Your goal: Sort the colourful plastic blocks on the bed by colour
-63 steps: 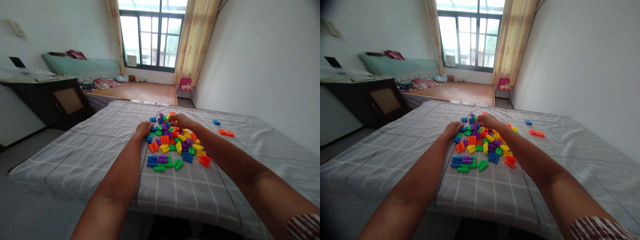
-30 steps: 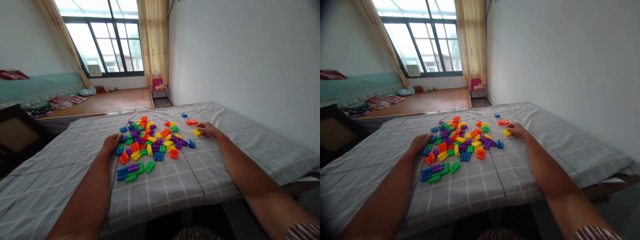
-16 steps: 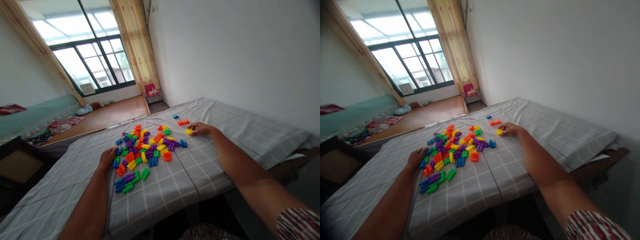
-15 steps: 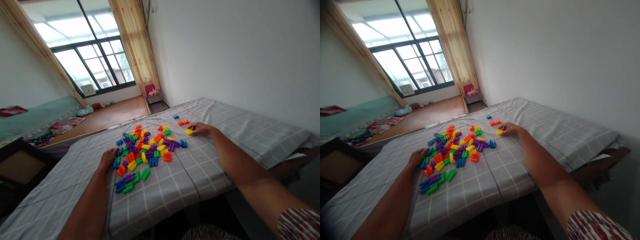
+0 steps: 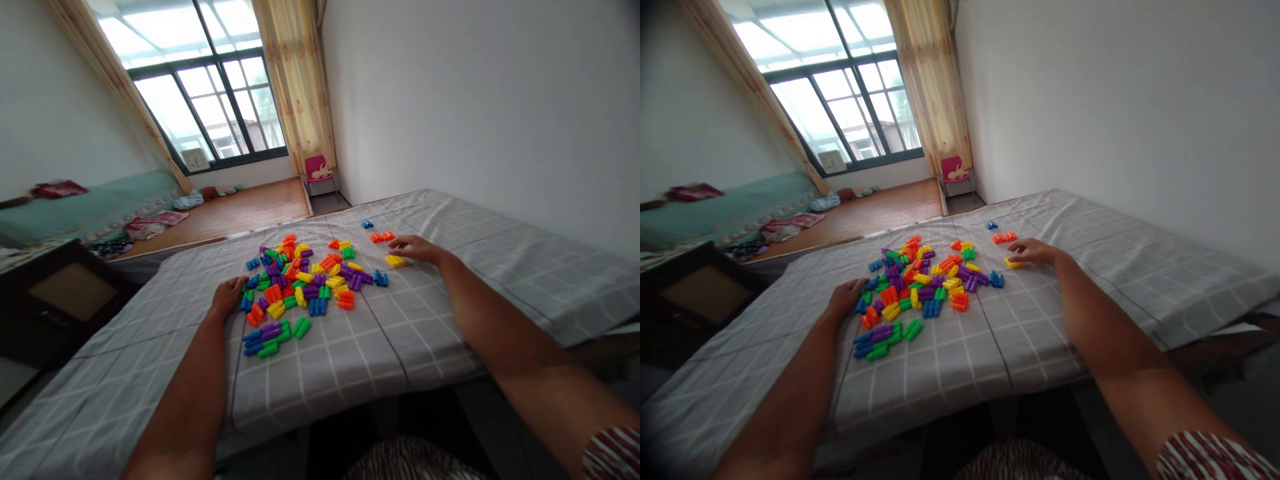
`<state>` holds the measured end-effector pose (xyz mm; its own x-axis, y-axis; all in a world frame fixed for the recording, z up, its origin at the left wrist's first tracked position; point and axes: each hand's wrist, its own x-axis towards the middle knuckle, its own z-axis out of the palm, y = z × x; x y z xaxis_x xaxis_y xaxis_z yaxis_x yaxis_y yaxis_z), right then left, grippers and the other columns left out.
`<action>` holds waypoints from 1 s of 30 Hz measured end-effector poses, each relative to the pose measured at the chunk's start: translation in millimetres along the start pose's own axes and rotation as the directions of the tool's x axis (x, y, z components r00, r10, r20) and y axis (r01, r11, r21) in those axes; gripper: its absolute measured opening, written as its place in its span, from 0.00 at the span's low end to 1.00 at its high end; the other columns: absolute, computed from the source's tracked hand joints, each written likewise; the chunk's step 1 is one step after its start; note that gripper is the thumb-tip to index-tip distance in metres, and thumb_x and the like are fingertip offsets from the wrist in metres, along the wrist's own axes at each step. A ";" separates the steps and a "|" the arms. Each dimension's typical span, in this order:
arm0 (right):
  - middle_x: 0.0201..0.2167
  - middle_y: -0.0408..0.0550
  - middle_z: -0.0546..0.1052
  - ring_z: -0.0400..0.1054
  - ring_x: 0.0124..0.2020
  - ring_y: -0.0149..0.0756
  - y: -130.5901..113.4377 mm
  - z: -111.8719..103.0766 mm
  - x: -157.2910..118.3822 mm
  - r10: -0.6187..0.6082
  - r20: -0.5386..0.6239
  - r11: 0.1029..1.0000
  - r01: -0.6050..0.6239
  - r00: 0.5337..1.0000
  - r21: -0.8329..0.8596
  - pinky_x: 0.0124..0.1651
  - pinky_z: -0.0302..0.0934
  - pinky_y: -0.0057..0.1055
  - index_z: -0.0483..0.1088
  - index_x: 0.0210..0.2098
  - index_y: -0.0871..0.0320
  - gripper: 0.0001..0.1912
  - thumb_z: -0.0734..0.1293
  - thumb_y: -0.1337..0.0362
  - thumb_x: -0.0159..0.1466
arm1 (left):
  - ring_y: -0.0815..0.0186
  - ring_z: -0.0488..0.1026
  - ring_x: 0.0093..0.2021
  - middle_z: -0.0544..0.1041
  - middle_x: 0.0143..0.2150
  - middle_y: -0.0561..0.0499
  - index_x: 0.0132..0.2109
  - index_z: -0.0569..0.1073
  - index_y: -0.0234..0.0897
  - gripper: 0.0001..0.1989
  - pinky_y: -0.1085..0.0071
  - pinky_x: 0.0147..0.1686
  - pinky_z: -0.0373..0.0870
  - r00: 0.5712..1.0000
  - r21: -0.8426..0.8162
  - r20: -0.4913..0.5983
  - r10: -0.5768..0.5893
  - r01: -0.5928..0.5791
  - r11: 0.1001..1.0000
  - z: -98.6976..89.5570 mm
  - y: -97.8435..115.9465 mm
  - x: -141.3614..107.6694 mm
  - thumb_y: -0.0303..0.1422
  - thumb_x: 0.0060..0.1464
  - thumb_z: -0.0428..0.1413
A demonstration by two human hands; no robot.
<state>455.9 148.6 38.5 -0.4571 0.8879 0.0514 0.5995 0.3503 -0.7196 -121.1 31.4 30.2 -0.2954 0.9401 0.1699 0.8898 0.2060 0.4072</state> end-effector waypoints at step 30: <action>0.49 0.48 0.76 0.66 0.53 0.48 7.2 -8.0 -11.1 0.029 0.205 0.999 -0.021 0.978 -0.041 0.55 0.60 0.36 0.75 0.49 0.54 0.32 0.74 0.48 0.46 | 0.58 0.73 0.52 0.78 0.51 0.46 0.50 0.77 0.33 0.30 0.71 0.50 0.66 0.992 -0.035 0.021 0.123 -0.123 0.992 3.0 -13.8 -0.3 0.50 0.56 0.43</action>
<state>470.6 143.7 38.3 -0.5644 0.8178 -0.1126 0.6357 0.3436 -0.6912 -132.3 29.0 21.9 -0.1759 0.9639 0.1999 0.9065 0.0795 0.4147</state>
